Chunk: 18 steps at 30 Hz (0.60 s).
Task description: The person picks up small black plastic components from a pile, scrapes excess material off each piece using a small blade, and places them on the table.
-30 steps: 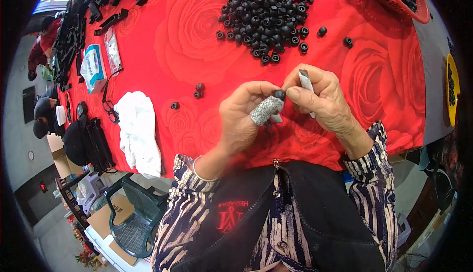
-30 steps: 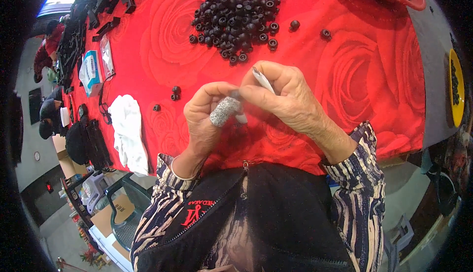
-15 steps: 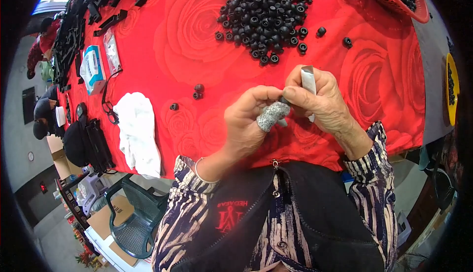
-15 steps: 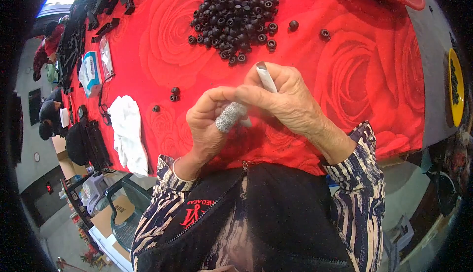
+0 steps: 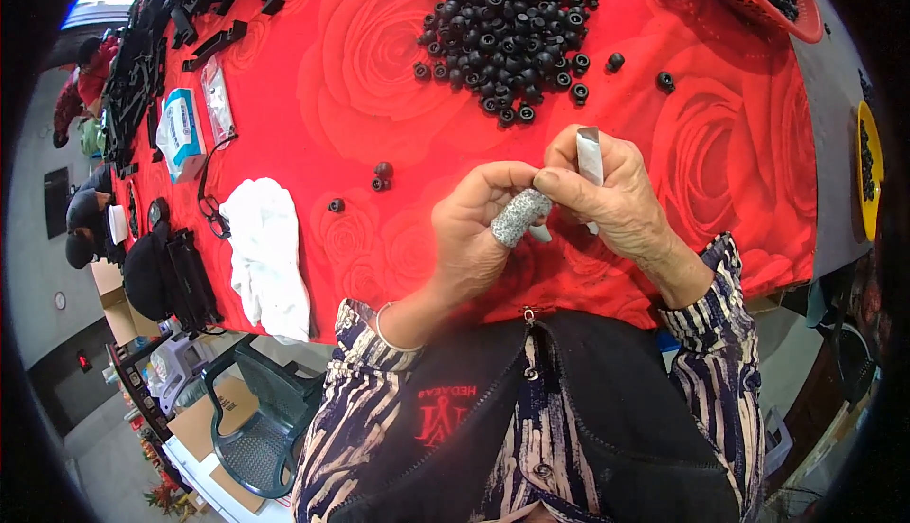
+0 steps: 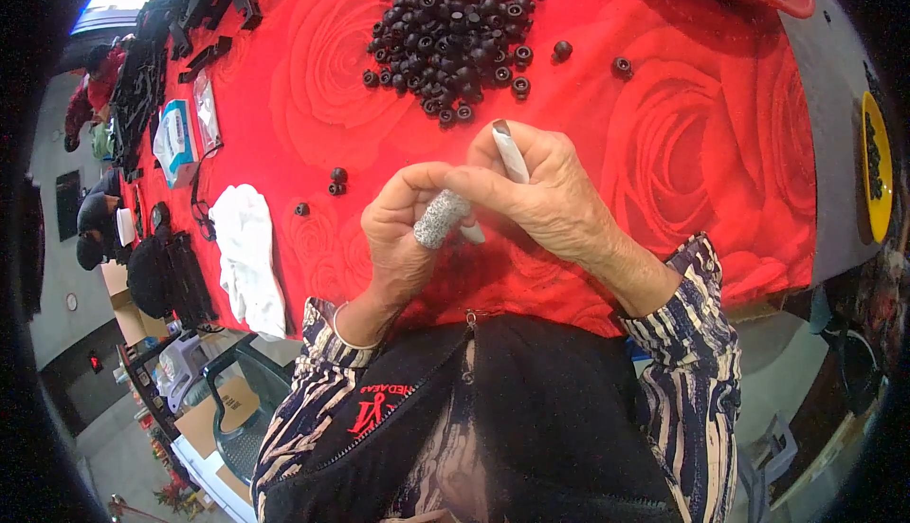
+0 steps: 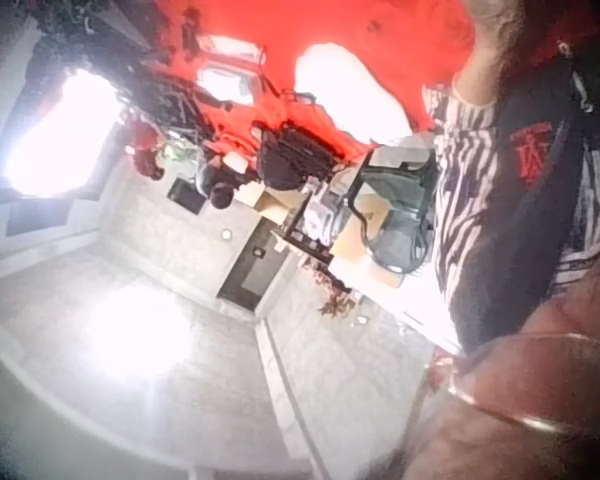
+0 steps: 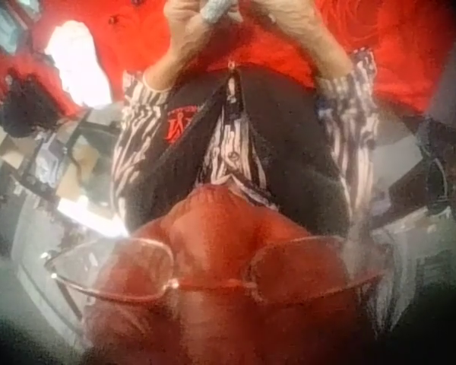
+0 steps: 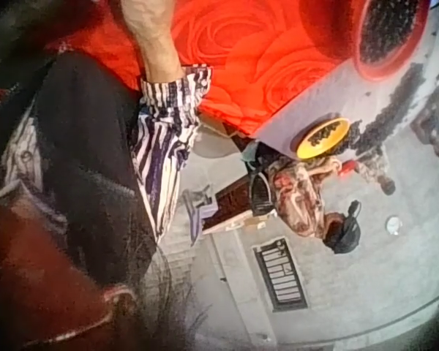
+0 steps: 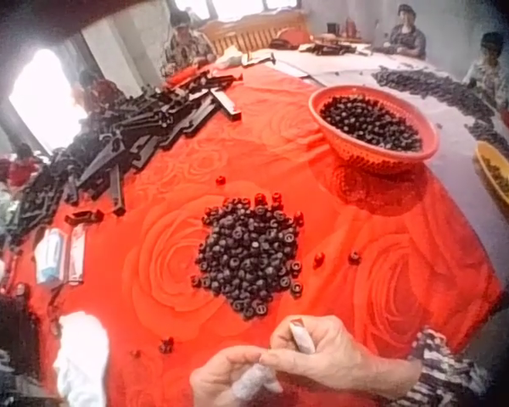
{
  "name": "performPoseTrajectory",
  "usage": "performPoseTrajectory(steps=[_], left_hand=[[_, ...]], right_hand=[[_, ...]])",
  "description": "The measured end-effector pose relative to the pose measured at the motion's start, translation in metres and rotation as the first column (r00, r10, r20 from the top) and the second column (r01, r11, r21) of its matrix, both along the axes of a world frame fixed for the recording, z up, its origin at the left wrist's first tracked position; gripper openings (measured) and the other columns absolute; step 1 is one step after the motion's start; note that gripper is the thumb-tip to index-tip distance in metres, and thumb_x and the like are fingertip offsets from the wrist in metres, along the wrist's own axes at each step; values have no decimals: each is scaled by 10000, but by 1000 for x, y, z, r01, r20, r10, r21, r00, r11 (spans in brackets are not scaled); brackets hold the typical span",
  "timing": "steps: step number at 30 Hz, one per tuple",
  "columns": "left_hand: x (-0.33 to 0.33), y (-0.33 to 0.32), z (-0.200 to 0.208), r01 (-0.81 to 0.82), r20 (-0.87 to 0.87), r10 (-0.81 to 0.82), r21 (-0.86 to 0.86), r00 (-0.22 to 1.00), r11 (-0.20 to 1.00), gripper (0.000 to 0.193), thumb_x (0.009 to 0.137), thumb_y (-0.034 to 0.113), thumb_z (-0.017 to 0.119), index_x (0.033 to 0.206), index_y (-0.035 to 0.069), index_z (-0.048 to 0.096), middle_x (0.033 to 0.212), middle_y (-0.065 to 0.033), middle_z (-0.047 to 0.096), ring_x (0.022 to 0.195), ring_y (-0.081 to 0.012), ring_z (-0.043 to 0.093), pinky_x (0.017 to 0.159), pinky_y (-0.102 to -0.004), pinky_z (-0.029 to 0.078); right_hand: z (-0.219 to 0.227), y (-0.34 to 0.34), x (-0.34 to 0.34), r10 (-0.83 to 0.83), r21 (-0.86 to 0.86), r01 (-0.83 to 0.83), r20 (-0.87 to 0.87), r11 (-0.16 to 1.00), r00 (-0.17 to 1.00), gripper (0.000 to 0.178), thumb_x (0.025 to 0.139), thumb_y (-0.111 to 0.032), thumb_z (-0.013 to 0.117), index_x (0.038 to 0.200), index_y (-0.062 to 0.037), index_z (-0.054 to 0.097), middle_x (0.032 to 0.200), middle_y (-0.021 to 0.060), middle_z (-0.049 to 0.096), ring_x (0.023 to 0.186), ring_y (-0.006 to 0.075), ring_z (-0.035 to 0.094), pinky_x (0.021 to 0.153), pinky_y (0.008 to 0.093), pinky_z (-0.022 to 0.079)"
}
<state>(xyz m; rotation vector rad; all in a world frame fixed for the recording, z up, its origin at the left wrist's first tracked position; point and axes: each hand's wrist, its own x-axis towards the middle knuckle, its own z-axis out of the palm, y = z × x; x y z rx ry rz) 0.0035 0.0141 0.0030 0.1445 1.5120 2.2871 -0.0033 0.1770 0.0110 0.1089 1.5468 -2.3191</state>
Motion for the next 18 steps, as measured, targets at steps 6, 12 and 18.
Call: performPoseTrajectory(steps=[6, 12, 18], left_hand=[[3, 6, -5, -27, 7, 27, 14, 1000, 1000, 235, 845, 7, 569, 1060, -44, 490, 878, -86, 590, 776, -125, 591, 619, -252, 526], [1, 3, -1, -36, 55, 36, -5, 998, 999, 239, 845, 21, 578, 1056, -43, 485, 897, -79, 584, 774, -116, 582, 630, -239, 508], [-8, 3, -11, -27, -10, 29, 124, 1000, 992, 202, 847, 51, 585, 1018, -14, 499, 909, -49, 570, 746, -91, 564, 604, -214, 490]], right_hand=[[-2, 2, 1, -42, -36, 42, 7, 998, 999, 147, 833, -154, 633, 753, -42, 580, 659, -49, 539, 590, 16, 461, 494, 177, 357], [-1, -6, 3, -69, -62, 71, 36, 996, 997, 176, 875, -170, 580, 752, -45, 569, 634, -38, 532, 548, 25, 455, 471, 186, 355], [-9, -5, 6, -77, -150, 88, 78, 985, 994, 177, 912, -194, 516, 793, -65, 537, 566, -56, 417, 447, 17, 346, 394, 171, 281]])
